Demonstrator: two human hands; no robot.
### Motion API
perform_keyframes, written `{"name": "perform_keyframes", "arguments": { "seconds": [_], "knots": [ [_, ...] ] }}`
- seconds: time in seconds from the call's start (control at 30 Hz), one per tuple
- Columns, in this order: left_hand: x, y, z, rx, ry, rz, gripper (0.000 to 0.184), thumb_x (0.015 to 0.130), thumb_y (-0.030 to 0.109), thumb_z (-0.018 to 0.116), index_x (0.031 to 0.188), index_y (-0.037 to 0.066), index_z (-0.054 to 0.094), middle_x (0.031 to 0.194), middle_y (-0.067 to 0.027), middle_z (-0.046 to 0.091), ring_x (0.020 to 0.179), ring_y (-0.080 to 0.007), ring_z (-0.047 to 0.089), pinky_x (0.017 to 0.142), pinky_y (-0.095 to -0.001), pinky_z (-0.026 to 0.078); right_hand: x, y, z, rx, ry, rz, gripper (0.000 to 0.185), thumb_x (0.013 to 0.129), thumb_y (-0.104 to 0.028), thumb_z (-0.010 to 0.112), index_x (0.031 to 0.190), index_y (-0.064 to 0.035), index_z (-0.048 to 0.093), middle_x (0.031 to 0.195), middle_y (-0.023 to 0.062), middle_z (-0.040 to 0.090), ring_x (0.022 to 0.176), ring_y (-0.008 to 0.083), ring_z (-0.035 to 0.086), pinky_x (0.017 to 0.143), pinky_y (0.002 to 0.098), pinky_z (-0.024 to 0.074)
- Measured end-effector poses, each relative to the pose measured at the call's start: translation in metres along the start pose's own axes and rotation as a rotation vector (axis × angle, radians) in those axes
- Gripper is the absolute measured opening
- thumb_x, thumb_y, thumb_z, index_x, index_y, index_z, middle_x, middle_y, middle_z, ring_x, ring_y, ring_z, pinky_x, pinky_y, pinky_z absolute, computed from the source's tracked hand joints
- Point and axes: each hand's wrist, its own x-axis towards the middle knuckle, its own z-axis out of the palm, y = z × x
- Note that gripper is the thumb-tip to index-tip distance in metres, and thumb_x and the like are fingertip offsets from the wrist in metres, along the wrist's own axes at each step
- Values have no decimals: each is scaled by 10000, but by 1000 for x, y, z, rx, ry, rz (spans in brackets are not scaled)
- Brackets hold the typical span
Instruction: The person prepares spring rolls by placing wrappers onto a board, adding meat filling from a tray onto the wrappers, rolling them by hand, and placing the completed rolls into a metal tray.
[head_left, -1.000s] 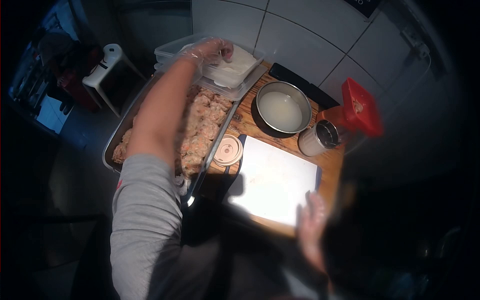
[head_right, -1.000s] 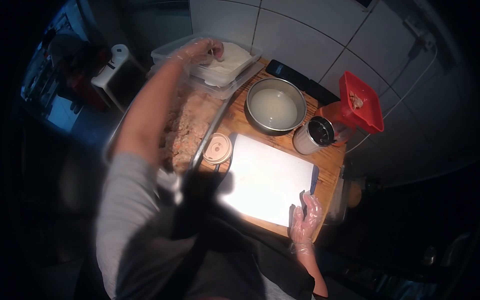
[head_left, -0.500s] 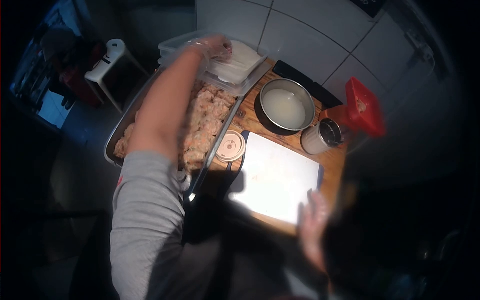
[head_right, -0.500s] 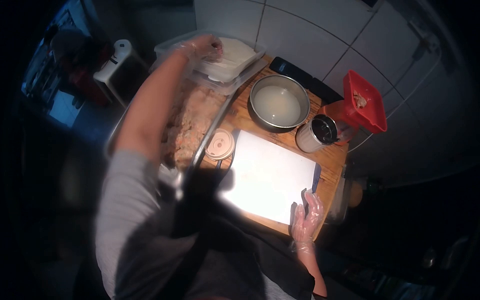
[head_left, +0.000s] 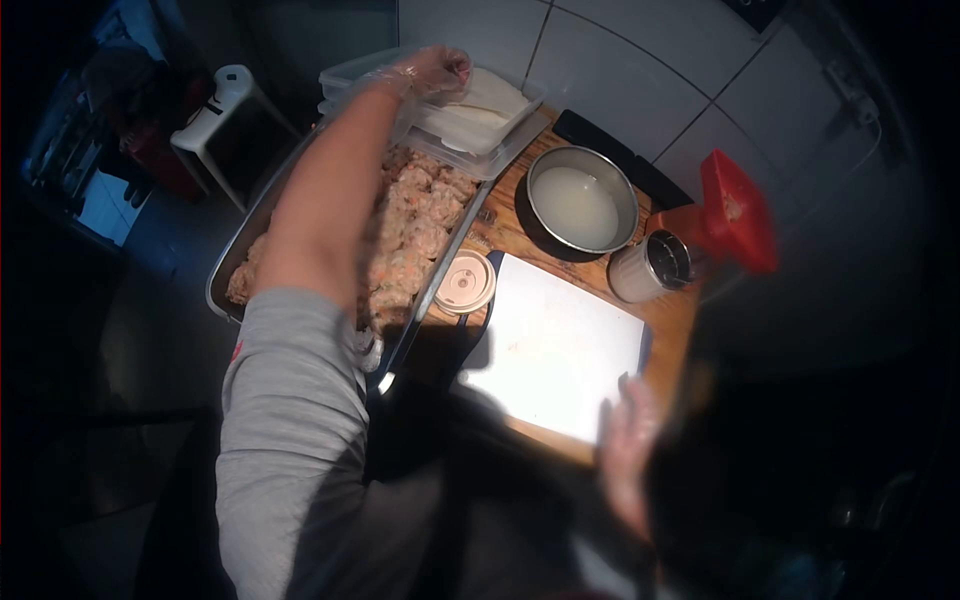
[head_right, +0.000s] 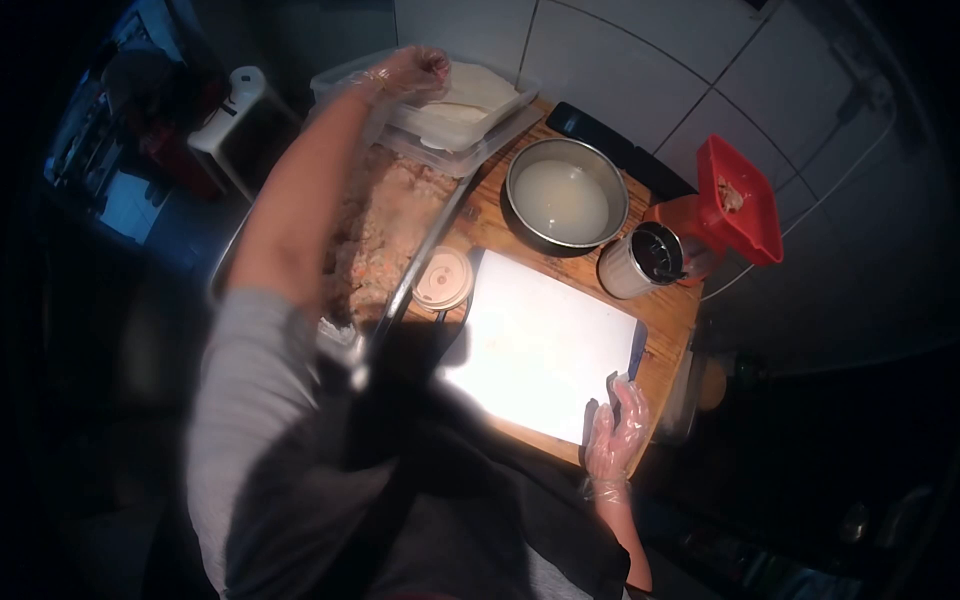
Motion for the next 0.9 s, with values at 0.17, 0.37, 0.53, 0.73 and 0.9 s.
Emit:
{"name": "perform_keyframes", "arguments": {
  "seconds": [0.17, 0.37, 0.53, 0.73, 0.9],
  "knots": [
    [-12, 24, 3, -159, -97, -56, 100, 823, 105, 651, 873, 45, 589, 832, -9, 607, 804, -126, 560, 764, -288, 464, -2, 4, 3, 63, 10, 30, 326, 941, -160, 531, 1222, -5, 586, 1242, 177, 596, 1231, 363, 480, 1077, 465, 330],
    [-14, 30, -5, 295, -64, 1, 234, 843, 200, 666, 1020, 49, 640, 903, -66, 667, 932, -187, 636, 837, -323, 492, 0, 1, 0, 83, -15, 67, 331, 931, -165, 537, 1213, 3, 583, 1242, 192, 581, 1235, 363, 471, 1077, 461, 328],
    [-14, 33, 6, 790, -295, -93, 251, 941, 218, 491, 999, 49, 668, 978, -131, 679, 891, -248, 642, 804, -374, 510, -2, 8, 5, 136, -2, 95, 327, 923, -154, 538, 1205, 7, 581, 1243, 200, 566, 1235, 362, 467, 1074, 459, 330],
    [50, -86, 17, -1266, -160, -595, 214, 897, 163, 449, 855, 26, 607, 755, -113, 621, 712, -258, 611, 666, -372, 495, -4, 11, 6, 159, 4, 130, 331, 917, -143, 544, 1206, 15, 582, 1242, 197, 566, 1235, 359, 468, 1077, 457, 328],
    [44, -95, 7, -185, -182, -186, 172, 872, 111, 466, 793, 61, 610, 683, -97, 593, 636, -265, 583, 611, -391, 479, -1, 10, 4, 214, -4, 113, 338, 902, -129, 548, 1201, 25, 586, 1245, 206, 577, 1234, 364, 473, 1081, 460, 327]
  ]
}}
